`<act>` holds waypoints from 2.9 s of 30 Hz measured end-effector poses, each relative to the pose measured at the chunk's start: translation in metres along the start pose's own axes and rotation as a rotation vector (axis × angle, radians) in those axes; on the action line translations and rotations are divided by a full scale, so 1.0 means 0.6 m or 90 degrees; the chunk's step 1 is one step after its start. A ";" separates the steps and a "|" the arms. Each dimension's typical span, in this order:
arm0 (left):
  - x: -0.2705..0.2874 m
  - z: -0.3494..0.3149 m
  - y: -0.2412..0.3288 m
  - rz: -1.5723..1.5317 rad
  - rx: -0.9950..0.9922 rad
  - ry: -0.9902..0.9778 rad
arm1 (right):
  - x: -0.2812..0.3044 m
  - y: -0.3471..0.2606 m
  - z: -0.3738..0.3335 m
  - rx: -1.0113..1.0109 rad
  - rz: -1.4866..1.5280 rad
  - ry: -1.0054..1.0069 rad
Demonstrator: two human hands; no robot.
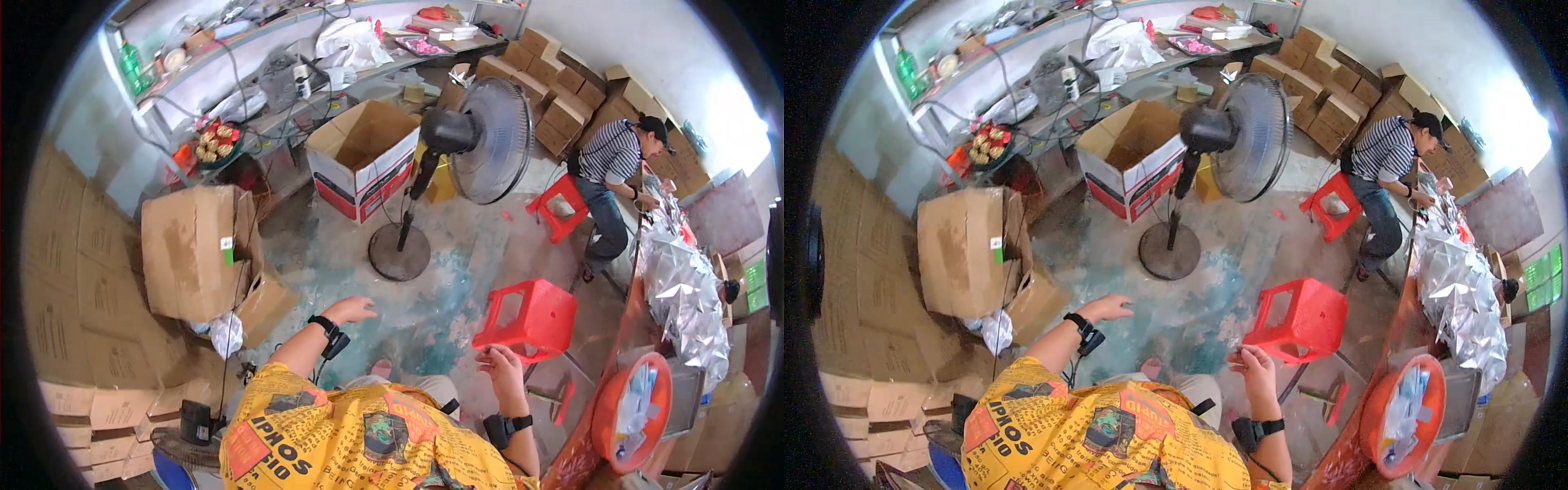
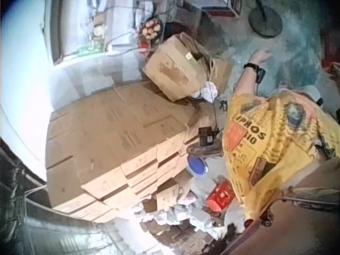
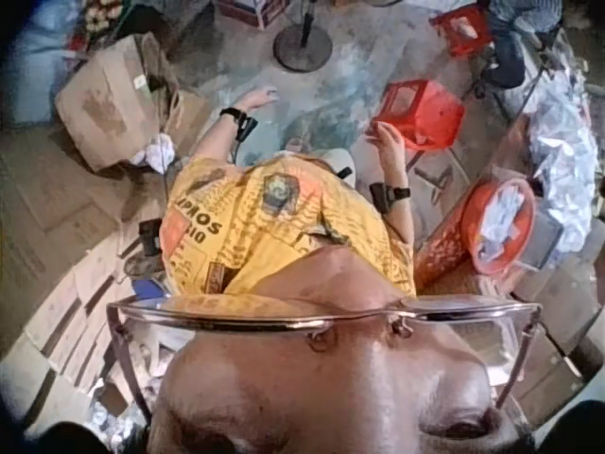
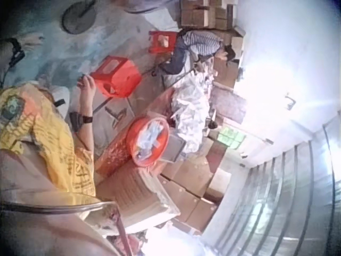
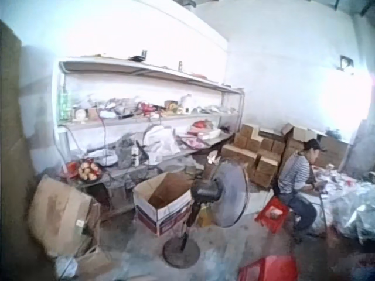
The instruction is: The person picks up small pink key tags and white paper inserts from a metal tray. They fold the paper inserts and attach them to the tags using a blue stapler. The assembled tags are then placed into a cardboard box on the table.
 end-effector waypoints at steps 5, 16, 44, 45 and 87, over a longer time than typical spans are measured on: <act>0.067 0.198 0.141 0.124 -0.068 0.023 | 0.128 -0.049 0.159 -0.031 0.063 0.056; 0.075 0.321 0.041 0.106 0.284 0.047 | 0.304 -0.342 0.597 0.001 0.022 0.013; -0.247 0.436 0.297 -0.414 0.676 0.440 | 0.044 -0.546 1.267 -0.348 -0.186 -0.440; -0.269 0.462 0.324 -0.544 0.714 0.465 | 0.048 -0.552 1.296 -0.347 -0.186 -0.472; 0.471 1.210 0.594 -0.739 0.838 0.592 | -0.572 -0.667 2.764 -0.272 0.024 -0.214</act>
Point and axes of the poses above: each hand's wrist, its own z-axis towards the middle knuckle, its own x-axis out of the back of the hand, y = z × x, the point moved 3 cm from there along z, towards the middle knuckle
